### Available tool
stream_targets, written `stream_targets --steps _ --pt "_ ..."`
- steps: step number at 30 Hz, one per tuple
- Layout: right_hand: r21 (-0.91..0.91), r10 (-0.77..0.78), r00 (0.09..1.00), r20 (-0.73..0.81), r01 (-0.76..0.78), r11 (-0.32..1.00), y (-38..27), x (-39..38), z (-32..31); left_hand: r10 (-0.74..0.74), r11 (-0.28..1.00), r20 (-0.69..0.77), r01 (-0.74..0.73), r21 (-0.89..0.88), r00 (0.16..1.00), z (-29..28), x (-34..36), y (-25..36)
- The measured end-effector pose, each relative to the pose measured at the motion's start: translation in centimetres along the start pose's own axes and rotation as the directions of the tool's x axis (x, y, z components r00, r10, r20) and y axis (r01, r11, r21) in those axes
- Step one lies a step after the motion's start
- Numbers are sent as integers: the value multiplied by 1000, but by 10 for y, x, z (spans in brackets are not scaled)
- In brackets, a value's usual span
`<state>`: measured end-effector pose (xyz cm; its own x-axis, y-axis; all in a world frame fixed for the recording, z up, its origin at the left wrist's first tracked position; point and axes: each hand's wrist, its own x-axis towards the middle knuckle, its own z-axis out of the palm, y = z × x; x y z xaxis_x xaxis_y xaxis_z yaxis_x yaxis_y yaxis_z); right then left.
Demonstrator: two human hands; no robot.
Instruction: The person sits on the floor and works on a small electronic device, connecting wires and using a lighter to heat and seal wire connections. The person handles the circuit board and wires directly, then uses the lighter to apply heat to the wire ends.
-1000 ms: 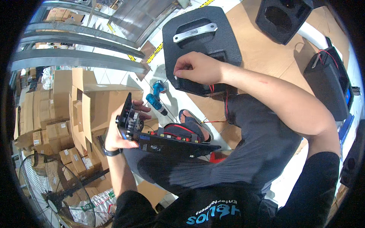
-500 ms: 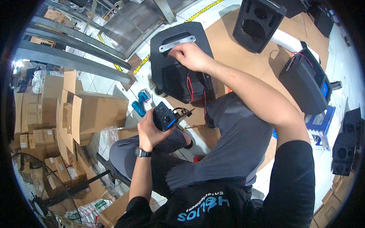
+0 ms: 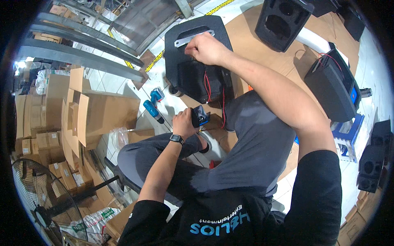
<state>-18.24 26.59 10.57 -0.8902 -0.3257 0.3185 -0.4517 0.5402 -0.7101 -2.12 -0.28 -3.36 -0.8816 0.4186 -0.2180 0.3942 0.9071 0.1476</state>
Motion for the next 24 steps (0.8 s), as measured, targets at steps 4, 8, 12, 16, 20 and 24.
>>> stream_targets --steps 4,8,12,16,20,24 --pt "-2 66 995 75 -66 998 1 -3 -2 26 999 45 -28 31 999 20 7 -8" --pt "56 86 991 105 -92 994 -1 -4 0 28 1000 55 -28 9 998 36 13 -12" --pt "75 71 988 135 -82 994 1 -4 5 72 996 -39 -73 -45 997 45 10 -11" --pt "79 48 986 160 -61 995 6 -2 10 80 993 -15 -81 -85 997 28 8 -8" --pt "136 134 965 224 -168 976 11 -1 17 56 986 26 -51 -159 998 -24 5 3" --pt "256 227 925 304 -309 916 16 4 22 76 972 -45 -84 -218 996 -100 -7 9"
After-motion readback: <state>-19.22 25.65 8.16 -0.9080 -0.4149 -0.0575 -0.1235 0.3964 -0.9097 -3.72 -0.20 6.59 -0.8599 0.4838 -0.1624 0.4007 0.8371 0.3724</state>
